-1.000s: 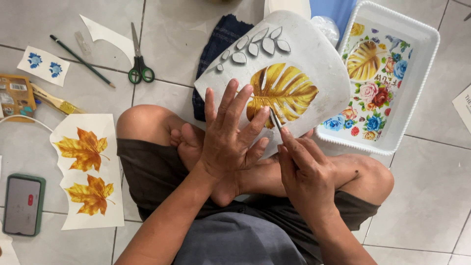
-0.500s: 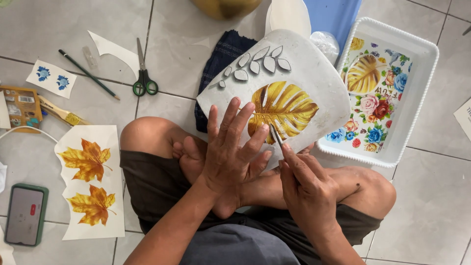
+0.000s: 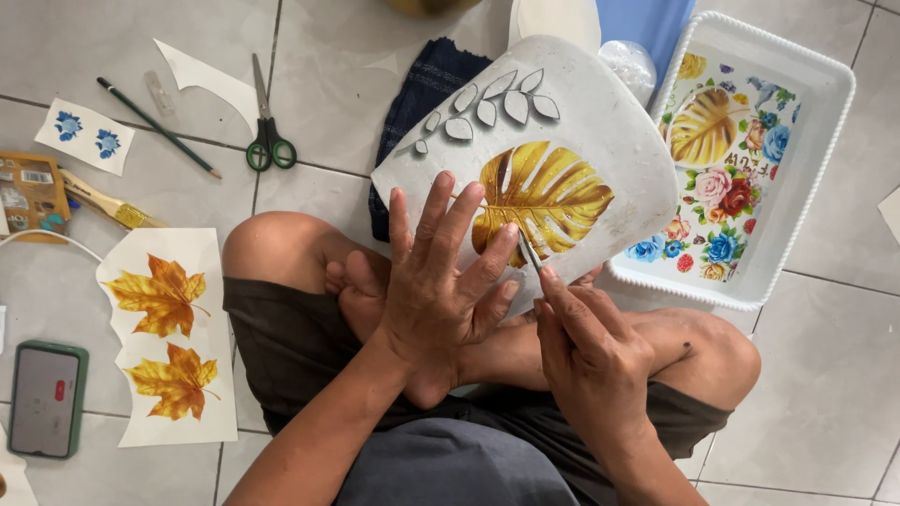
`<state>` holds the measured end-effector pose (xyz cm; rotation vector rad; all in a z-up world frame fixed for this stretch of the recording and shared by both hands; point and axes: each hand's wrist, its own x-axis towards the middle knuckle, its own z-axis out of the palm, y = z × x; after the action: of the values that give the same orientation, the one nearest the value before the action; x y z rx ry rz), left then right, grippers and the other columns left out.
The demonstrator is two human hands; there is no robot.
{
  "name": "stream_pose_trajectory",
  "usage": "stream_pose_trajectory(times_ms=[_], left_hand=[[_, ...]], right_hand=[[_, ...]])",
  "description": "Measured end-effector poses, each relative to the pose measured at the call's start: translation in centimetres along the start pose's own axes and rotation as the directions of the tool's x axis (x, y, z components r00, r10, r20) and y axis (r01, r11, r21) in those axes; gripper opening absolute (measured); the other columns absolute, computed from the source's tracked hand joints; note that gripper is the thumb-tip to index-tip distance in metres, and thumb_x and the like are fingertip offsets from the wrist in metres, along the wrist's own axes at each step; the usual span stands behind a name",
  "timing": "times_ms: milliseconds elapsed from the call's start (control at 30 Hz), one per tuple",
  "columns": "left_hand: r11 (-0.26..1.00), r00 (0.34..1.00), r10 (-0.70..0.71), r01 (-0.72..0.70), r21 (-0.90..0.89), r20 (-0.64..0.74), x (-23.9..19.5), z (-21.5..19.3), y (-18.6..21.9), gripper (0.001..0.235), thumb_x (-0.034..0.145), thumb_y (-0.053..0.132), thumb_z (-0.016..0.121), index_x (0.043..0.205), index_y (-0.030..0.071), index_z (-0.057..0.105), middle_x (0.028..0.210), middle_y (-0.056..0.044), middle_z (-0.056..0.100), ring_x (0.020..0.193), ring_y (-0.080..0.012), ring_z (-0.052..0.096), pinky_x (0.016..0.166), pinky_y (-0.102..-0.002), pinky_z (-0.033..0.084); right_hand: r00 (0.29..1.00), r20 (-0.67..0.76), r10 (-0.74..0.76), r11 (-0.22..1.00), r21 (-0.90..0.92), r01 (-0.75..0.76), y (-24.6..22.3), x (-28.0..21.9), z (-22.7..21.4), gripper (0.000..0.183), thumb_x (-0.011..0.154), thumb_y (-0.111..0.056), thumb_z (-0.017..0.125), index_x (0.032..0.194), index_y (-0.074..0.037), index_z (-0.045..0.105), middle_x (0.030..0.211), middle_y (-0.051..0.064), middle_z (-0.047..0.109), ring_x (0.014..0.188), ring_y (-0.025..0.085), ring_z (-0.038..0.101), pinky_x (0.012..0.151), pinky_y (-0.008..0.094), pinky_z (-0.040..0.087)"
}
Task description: The person sits on the floor and uses a craft knife to carve a monstera leaf design into a white cylindrical object. They carefully trace the leaf's veins and edges, occasionally rotating the object to access different angles.
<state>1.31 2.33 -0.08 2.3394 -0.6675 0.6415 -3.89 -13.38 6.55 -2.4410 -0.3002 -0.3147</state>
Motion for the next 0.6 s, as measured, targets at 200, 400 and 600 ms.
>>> stream_pose_trajectory(times_ms=[200, 400, 600], left_hand=[[1.0, 0.999, 0.001, -0.001, 0.016, 0.034, 0.0, -0.16, 0.01, 0.045, 0.103, 0.042, 0.034, 0.125, 0.014, 0.06, 0.14, -0.026, 0.045, 0.135, -0.0477, 0.04, 0.111, -0.071, 0.02], [1.0, 0.999, -0.004, 0.003, 0.011, 0.048, 0.04, -0.27, 0.09, 0.045, 0.103, 0.042, 0.034, 0.126, 0.013, 0.06, 0.14, -0.027, 0.044, 0.135, -0.0487, 0.04, 0.111, -0.072, 0.02], [1.0, 0.998, 0.003, -0.004, 0.023, 0.056, 0.08, -0.38, 0.03, 0.045, 0.103, 0.042, 0.033, 0.126, 0.013, 0.06, 0.14, -0.026, 0.043, 0.135, -0.0488, 0.04, 0.111, -0.072, 0.021]], right_hand=[[1.0, 0.003, 0.001, 1.0, 0.011, -0.001, -0.06, 0.05, -0.13, 0.028, 0.094, 0.007, 0.062, 0.122, 0.003, 0.061, 0.09, 0.016, 0.064, 0.074, 0.022, 0.061, 0.076, 0.032, 0.055], [0.999, 0.014, 0.033, 0.999, 0.013, -0.033, -0.04, -0.01, -0.13, 0.027, 0.095, 0.005, 0.061, 0.121, 0.003, 0.062, 0.093, 0.016, 0.066, 0.076, 0.022, 0.063, 0.078, 0.031, 0.055], [1.0, 0.008, 0.01, 1.0, 0.013, -0.01, 0.14, -0.15, -0.09, 0.027, 0.095, 0.006, 0.062, 0.121, 0.004, 0.061, 0.092, 0.017, 0.066, 0.076, 0.022, 0.063, 0.077, 0.031, 0.055]])
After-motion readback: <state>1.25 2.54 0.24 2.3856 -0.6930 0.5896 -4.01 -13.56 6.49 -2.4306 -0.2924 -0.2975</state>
